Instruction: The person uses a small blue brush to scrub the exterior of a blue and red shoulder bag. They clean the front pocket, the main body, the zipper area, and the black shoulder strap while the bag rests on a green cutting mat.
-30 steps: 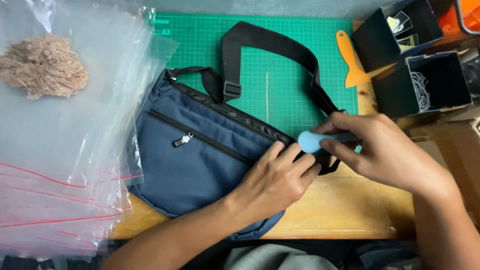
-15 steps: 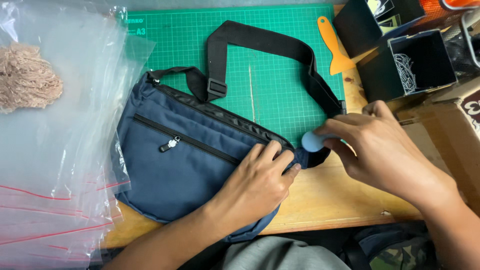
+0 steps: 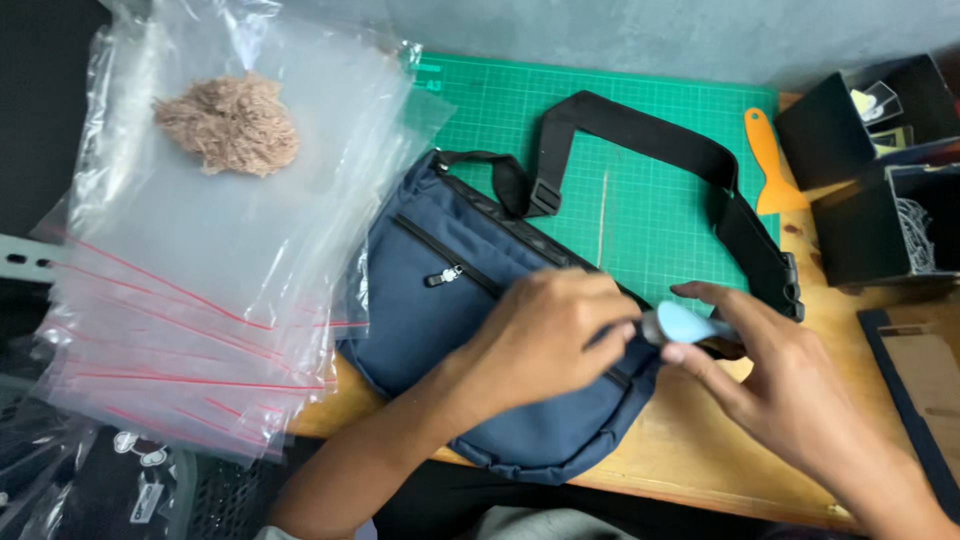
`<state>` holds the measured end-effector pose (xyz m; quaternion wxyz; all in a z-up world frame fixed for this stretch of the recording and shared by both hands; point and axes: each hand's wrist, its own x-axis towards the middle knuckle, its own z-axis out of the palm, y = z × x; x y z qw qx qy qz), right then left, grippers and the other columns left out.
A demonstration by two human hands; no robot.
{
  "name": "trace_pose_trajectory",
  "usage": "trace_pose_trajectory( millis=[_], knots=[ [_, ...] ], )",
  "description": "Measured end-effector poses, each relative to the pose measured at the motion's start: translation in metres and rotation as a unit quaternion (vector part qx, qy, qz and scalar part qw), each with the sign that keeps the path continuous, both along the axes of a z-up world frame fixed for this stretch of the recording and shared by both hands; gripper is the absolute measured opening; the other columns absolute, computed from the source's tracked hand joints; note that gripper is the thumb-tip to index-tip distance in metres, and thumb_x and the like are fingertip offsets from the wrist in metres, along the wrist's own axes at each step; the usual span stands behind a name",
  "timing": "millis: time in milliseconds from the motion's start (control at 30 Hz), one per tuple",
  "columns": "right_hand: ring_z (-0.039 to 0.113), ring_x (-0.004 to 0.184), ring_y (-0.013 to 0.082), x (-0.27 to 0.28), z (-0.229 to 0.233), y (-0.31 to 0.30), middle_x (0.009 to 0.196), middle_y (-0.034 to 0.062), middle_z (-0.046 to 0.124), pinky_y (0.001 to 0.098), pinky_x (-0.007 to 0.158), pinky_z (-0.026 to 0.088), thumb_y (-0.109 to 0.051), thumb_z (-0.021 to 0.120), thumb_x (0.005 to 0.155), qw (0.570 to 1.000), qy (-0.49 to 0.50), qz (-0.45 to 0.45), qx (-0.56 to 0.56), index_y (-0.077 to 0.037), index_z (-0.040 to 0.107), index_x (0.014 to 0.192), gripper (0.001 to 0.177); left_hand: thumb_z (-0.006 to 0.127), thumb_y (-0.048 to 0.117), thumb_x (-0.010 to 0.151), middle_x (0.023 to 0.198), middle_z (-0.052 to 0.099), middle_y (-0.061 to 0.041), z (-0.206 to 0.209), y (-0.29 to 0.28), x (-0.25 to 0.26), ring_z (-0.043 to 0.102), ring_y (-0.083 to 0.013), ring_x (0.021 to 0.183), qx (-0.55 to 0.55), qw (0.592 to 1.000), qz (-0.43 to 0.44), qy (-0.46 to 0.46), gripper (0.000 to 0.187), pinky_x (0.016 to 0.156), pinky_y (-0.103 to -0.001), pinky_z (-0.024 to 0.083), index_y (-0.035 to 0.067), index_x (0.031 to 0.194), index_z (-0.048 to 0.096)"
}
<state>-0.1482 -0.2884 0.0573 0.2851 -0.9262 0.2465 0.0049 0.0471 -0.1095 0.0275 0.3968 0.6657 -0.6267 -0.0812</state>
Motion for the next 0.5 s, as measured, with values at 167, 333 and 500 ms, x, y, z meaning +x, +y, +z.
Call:
trace_pose_trajectory(
  millis=[167, 333, 500],
  knots=[
    [0.075, 0.056, 0.0267, 0.002, -0.047, 0.022, 0.060, 0.0021, 0.073, 0.0426, 0.055, 0.051, -0.084, 0.084, 0.072, 0.981, 0.059, 0.057, -0.175, -0.040, 0.057, 0.170, 0.111, 0.076, 0.022, 0.106, 0.112, 0.072, -0.010, 0.005, 0.024, 0.067, 0.069, -0.0368, 0.100, 0.117, 0.924, 0.303, -0.201, 0.017, 0.086, -0.055, 0.049, 0.015, 0.121, 0.080],
    [0.083, 0.080, 0.0376, 0.020, -0.046, -0.002, 0.103, -0.0080, 0.083, 0.0546, 0.056, 0.059, -0.075, 0.078, 0.086, 0.946, 0.106, 0.069, -0.298, -0.046, 0.065, 0.157, 0.078, 0.082, 0.031, 0.105, 0.116, 0.073, -0.008, -0.004, 0.033, 0.093, 0.070, -0.0389, 0.102, 0.117, 0.888, 0.408, -0.178, 0.025, 0.082, -0.056, 0.049, 0.019, 0.126, 0.078],
    [0.076, 0.087, 0.0493, 0.066, -0.022, 0.002, 0.123, 0.0043, 0.080, 0.0613, 0.062, 0.057, -0.016, 0.074, 0.085, 0.965, -0.050, 0.036, -0.255, -0.026, 0.075, 0.146, 0.062, 0.064, 0.038, 0.115, 0.112, 0.072, -0.019, -0.021, 0.039, 0.109, 0.076, -0.0480, 0.084, 0.177, 0.886, 0.410, -0.126, 0.045, 0.071, -0.061, 0.058, 0.011, 0.152, 0.066]
  ],
)
